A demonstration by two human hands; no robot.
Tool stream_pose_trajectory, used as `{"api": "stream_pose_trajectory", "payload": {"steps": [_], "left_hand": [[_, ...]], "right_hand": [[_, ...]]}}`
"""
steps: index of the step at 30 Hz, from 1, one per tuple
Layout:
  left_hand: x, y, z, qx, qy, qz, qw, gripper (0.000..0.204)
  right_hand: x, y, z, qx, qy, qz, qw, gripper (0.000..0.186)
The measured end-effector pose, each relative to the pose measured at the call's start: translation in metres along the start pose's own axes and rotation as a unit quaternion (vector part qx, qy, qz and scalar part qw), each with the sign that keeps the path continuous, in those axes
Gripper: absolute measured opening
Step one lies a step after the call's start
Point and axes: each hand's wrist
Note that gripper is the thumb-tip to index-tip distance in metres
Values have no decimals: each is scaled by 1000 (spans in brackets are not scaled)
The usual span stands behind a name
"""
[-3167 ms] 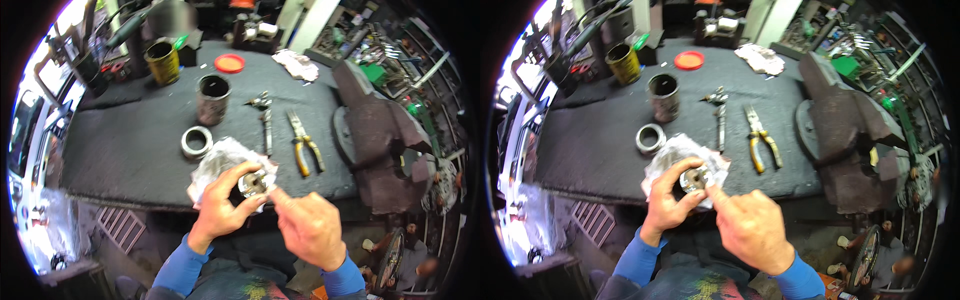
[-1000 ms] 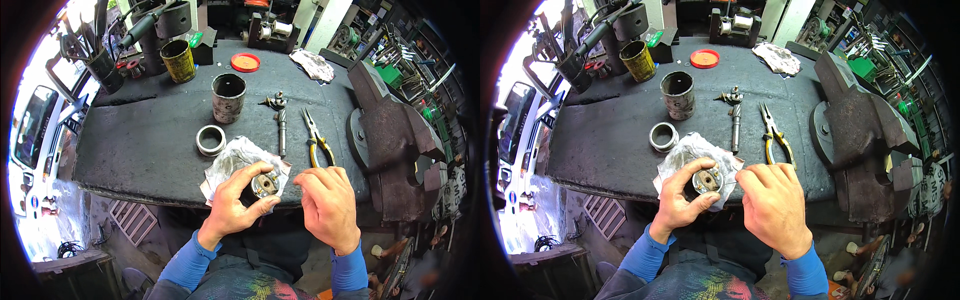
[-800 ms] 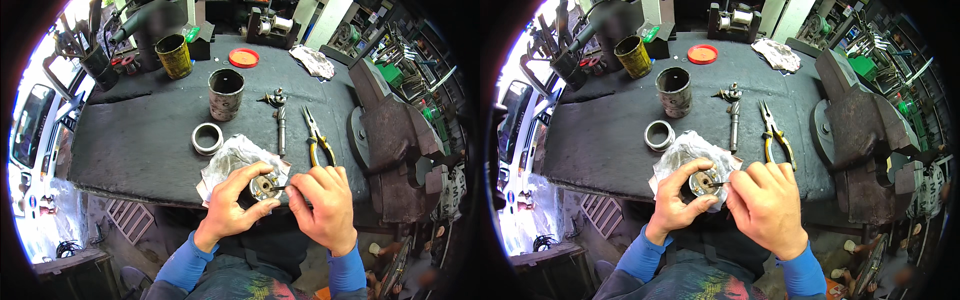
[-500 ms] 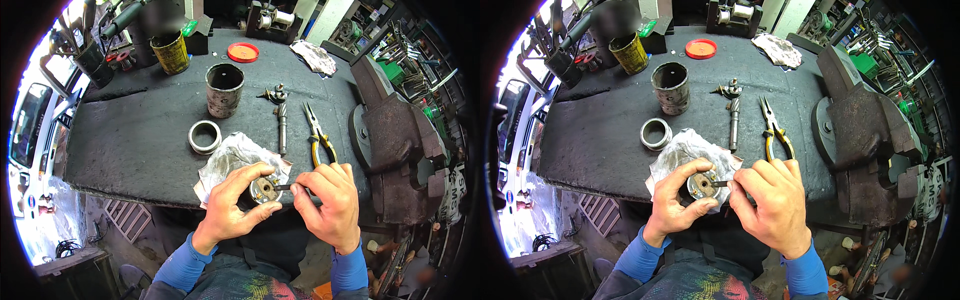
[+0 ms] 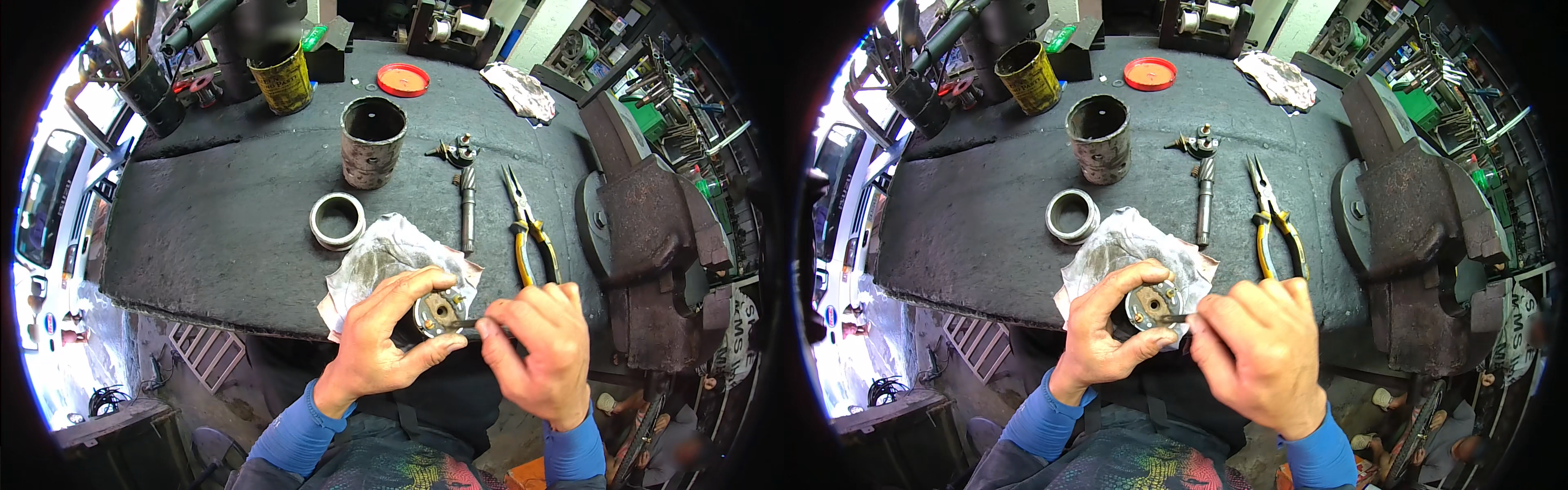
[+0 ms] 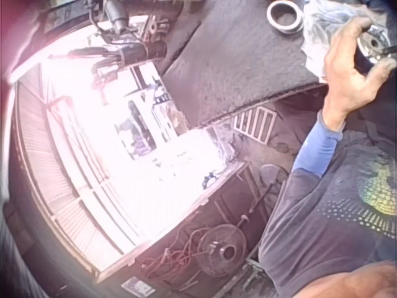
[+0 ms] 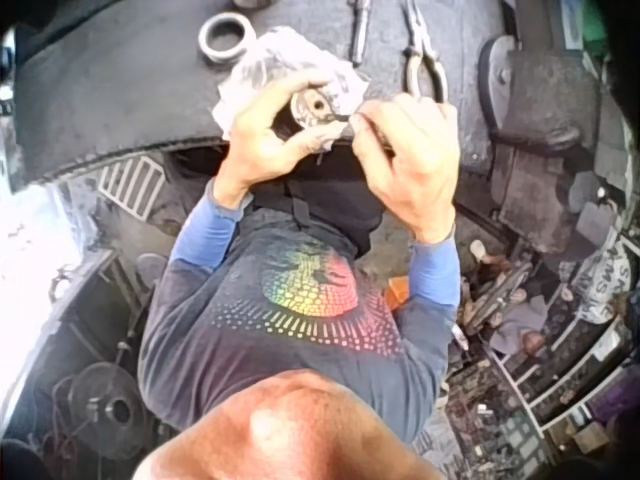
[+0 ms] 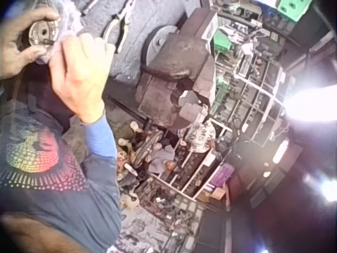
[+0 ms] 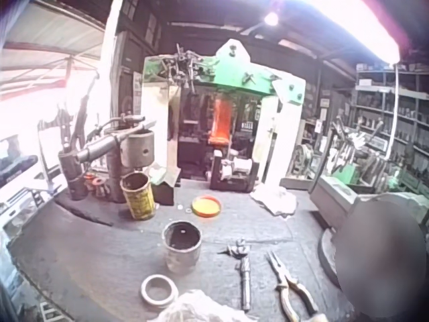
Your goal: The person holds a small cylindrical mechanical part and uses a thin metal tool to scrape and adjust internal surfaces. The person repeatedly rotates the part and wipes it with a cloth while working at a bench in a workshop.
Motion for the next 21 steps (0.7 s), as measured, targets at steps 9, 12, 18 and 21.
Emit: {"api": "stream_pose_trajectory", "payload": {"steps": [9, 12, 18, 21], "left_hand": [[1, 0, 2, -3, 0, -7, 1000, 65], [1, 0, 0, 2, -11, -8, 1000, 65], [0, 0, 0, 2, -10, -9, 1000, 65], [1, -1, 0, -2, -8, 3, 1000, 66]], "right_hand": [[-15, -3, -6, 17, 1, -52, 999, 19], [-22, 6, -8, 53, 10, -77, 996, 19], [-27, 7, -18, 60, 43, -84, 994, 20], [-29, 10, -17, 62, 43, -90, 993, 20]]}}
Point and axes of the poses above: each hand's wrist, its own z-axis towards the middle knuckle, its own y-axis out of the palm, x = y × z, and after that the axes turned 4 degrees about x, right-handed
